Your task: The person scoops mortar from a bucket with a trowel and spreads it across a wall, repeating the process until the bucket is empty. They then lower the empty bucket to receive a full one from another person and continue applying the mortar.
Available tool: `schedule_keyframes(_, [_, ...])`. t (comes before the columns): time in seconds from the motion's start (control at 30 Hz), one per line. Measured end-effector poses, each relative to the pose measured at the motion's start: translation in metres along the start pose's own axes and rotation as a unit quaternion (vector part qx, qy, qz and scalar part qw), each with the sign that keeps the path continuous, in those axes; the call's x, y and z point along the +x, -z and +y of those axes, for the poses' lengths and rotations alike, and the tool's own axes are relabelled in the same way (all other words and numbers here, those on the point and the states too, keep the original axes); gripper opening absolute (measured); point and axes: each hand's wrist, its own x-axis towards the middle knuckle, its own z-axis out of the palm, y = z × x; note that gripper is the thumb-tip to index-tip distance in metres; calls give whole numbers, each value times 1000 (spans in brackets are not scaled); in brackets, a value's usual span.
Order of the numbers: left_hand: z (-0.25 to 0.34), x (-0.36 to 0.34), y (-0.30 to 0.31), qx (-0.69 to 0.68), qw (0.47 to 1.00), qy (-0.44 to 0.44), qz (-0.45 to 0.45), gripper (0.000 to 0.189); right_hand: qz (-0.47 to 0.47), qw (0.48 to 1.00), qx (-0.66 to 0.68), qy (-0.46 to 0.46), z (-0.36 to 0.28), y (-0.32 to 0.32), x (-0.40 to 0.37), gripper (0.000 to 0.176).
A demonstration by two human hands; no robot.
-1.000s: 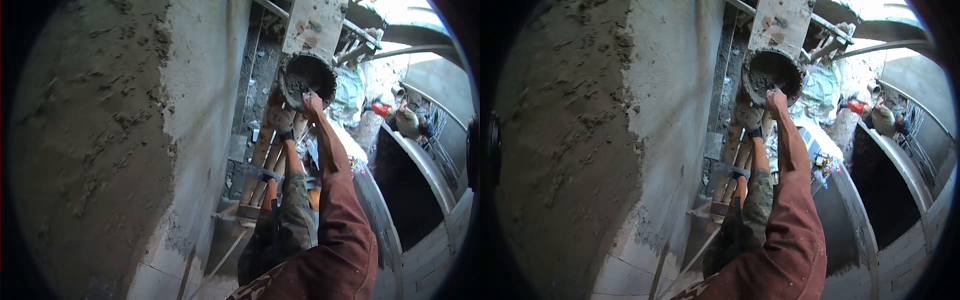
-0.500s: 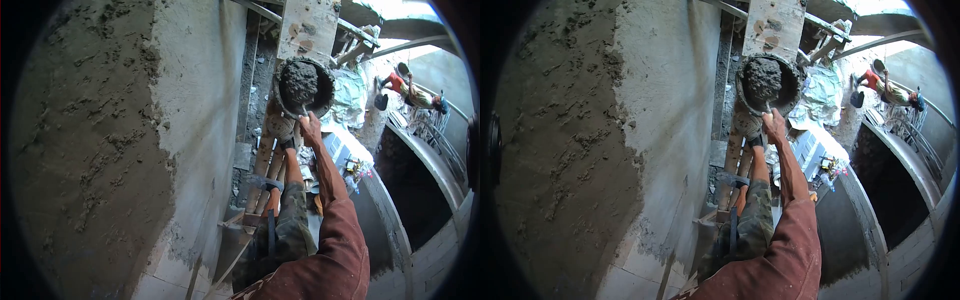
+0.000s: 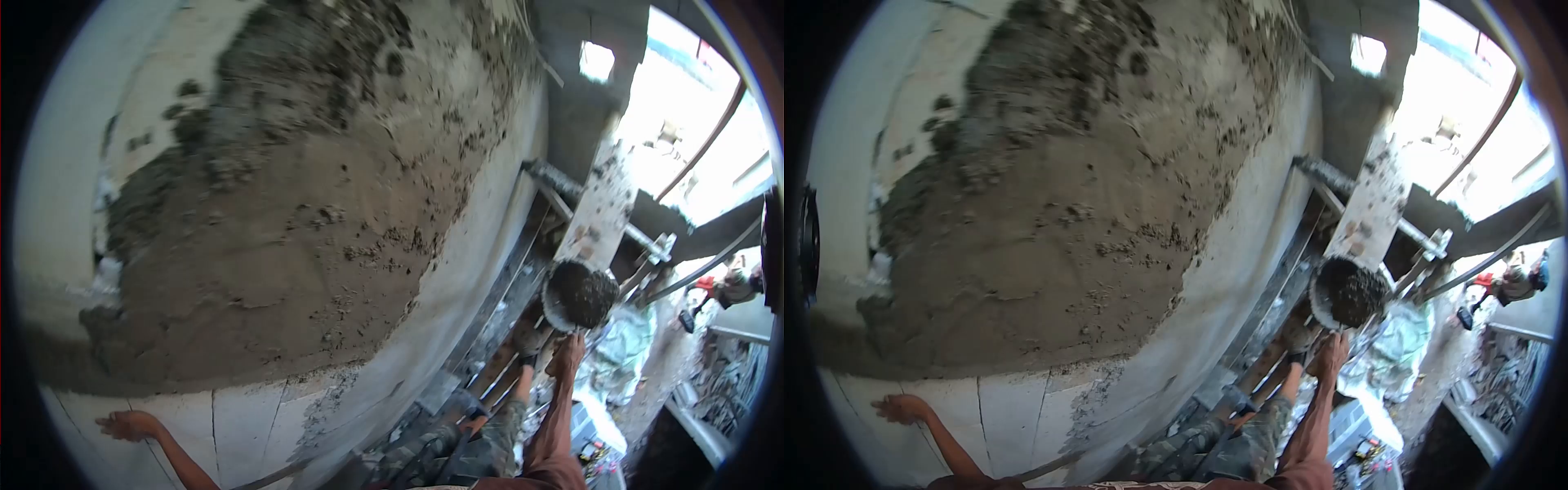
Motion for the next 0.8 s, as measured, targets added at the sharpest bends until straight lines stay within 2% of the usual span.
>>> schedule_keyframes(0.03, [5, -4, 10, -210, 976, 52, -15, 57, 24, 999, 23, 13, 0, 15, -8, 20])
schedule_keyframes(0.1, [13, -4, 26, -244, 966, 69, -42, 61, 35, 987, 152, 32, -35, 47, -32, 24])
schedule_keyframes(0.13, [18, -5, 48, -280, 956, 72, -47, 63, 44, 987, 143, 49, -67, 62, -52, 24])
schedule_keyframes(0.2, [21, -6, 60, -316, 944, 77, -56, 65, 104, 969, 152, 165, -145, 79, -95, 21])
schedule_keyframes(0.23, [21, -5, 64, -351, 932, 74, -44, 66, 145, 941, 202, 231, -170, 84, -106, 20])
schedule_keyframes(0.3, [23, -3, 74, -361, 924, 97, -79, 67, 206, 888, 231, 340, -229, 86, -122, 23])
schedule_keyframes(0.33, [23, -3, 77, -375, 920, 88, -78, 67, 227, 868, 267, 352, -246, 85, -114, 27])
schedule_keyframes(0.37, [21, -3, 78, -389, 915, 78, -74, 67, 347, 830, 170, 403, -272, 73, -112, 25])
schedule_keyframes(0.4, [18, -4, 78, -385, 916, 85, -80, 67, 483, 749, 47, 451, -299, 49, -115, 22])
schedule_keyframes(0.43, [17, -4, 77, -394, 914, 67, -65, 67, 529, 713, 7, 459, -316, 22, -107, 22])
schedule_keyframes(0.47, [19, -2, 74, -404, 912, 46, -46, 66, 528, 710, -14, 465, -332, -17, -98, 21])
schedule_keyframes(0.53, [21, 0, 74, -408, 911, 47, -37, 65, 464, 734, -80, 489, -350, -120, -89, 21])
schedule_keyframes(0.6, [16, -2, 74, -410, 911, 37, -41, 65, 290, 783, -150, 530, -330, -238, -115, 22])
schedule_keyframes(0.67, [20, 0, 80, -412, 908, 58, -45, 67, 82, 831, -130, 535, -291, -294, -177, 24])
schedule_keyframes(0.7, [26, 3, 81, -416, 907, 58, -39, 67, -2, 904, 30, 427, -296, -289, -252, 25])
schedule_keyframes(0.73, [26, 3, 83, -412, 909, 54, -40, 66, -40, 949, 59, 308, -281, -286, -278, 24])
schedule_keyframes(0.77, [22, 3, 83, -406, 912, 42, -42, 65, -80, 977, 85, 177, -260, -276, -297, 23])
schedule_keyframes(0.8, [20, 5, 83, -407, 913, 26, -34, 65, -107, 981, 91, 136, -201, -275, -276, 22])
